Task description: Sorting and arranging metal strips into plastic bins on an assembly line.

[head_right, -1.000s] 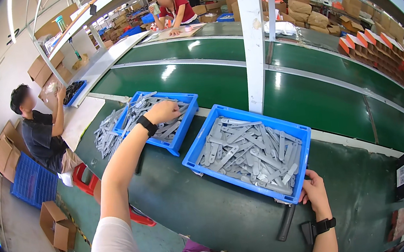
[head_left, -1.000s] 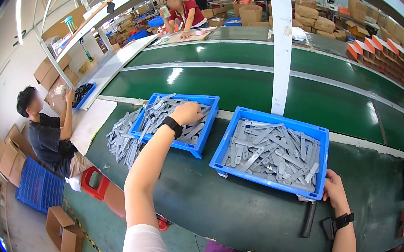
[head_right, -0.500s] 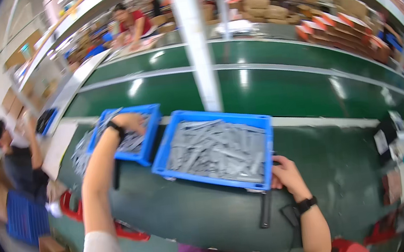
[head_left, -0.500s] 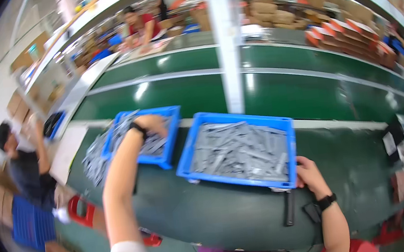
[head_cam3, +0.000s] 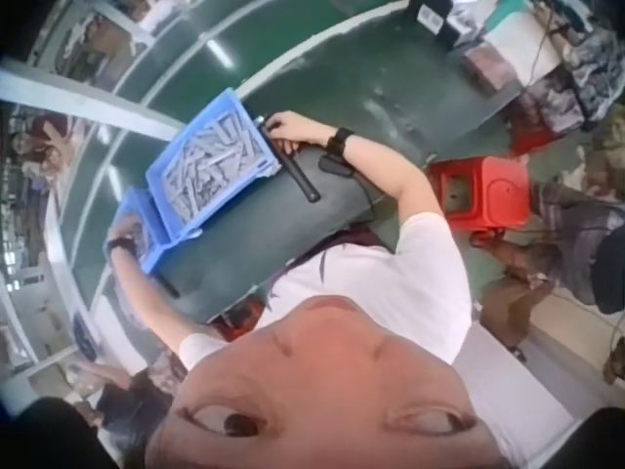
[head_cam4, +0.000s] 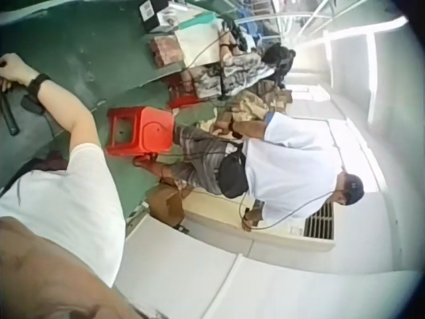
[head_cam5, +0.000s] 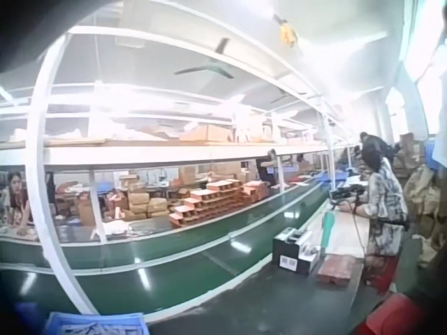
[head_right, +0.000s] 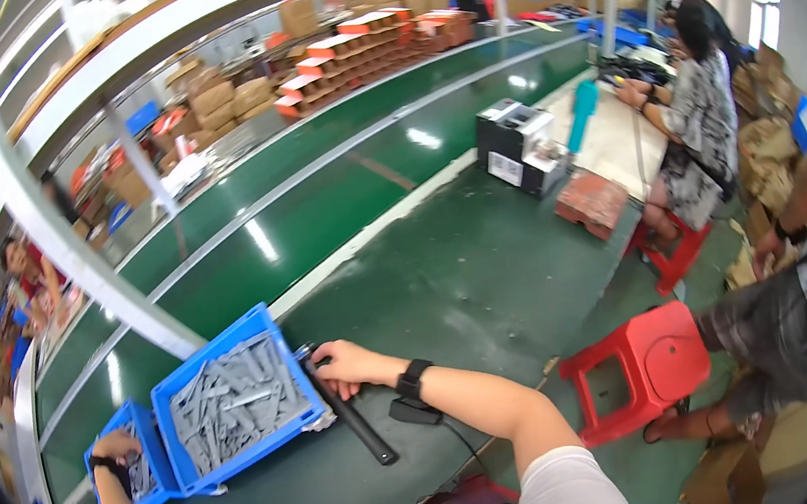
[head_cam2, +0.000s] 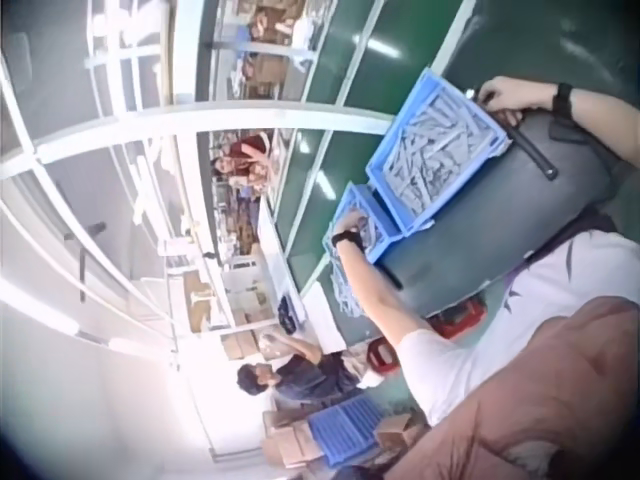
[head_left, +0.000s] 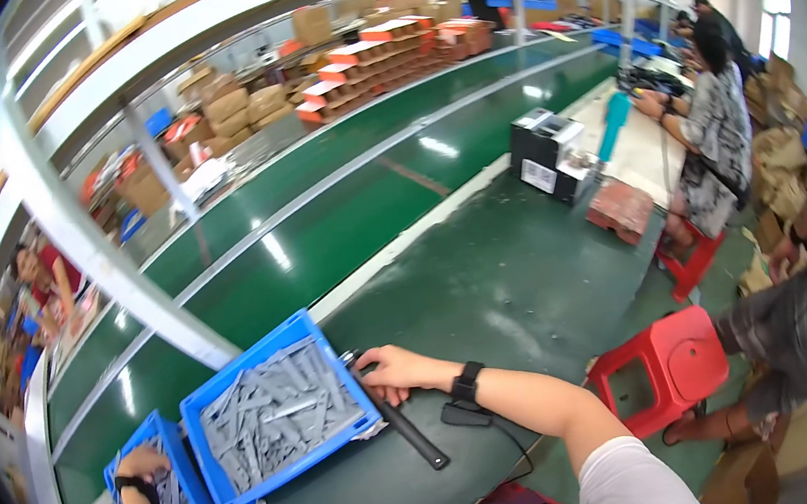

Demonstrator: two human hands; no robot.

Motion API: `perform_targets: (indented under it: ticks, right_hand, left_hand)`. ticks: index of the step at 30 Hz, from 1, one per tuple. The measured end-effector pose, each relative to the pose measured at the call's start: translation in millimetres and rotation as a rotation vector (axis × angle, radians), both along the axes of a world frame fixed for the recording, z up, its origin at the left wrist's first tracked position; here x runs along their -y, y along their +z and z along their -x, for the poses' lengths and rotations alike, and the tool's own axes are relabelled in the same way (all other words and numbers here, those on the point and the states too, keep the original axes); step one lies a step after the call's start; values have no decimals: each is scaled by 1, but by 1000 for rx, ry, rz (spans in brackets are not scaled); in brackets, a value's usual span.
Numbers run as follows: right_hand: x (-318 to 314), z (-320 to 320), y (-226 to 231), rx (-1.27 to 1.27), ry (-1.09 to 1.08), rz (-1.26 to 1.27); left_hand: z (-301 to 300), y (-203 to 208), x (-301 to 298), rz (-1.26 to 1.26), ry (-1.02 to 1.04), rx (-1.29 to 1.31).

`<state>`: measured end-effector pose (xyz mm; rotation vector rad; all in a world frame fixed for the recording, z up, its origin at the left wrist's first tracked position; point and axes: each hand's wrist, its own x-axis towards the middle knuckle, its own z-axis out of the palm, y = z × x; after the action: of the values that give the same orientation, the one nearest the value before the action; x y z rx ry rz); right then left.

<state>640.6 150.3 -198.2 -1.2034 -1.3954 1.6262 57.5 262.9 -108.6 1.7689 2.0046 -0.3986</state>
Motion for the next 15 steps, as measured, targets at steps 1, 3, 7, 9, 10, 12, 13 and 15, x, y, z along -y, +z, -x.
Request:
perform_targets:
  ticks: [1, 3, 7, 9, 10, 12, 13, 15]
  right_hand:
    - [-2, 7, 3, -12, 22, -8]
    - [1, -7, -1, -14, -26, -3]
    - [-2, -7, -4, -7, -29, -18]
    - [-5, 11, 3, -21, 13, -12]
    - [-4, 18, 7, -39, 48, -15]
    - [-4, 20, 8, -50, 80, -11]
    - [-2, 12, 7, -38, 38, 22]
    - [5, 11, 9, -61, -54, 45]
  left_hand:
    - [31, -5, -2, 5, -36, -25]
    - [-22, -1, -4, -39, 51, -32]
    - [-12, -11, -17, -27, 116, -95]
    - [66, -26, -16, 64, -595, -242]
    - [105, -37, -4, -99, -601, -240]
    - [146, -35, 1, -216, -622, -283]
    - [84, -28, -2, -170, -652, -243]
    - [23, 11, 35, -369, -51, 164]
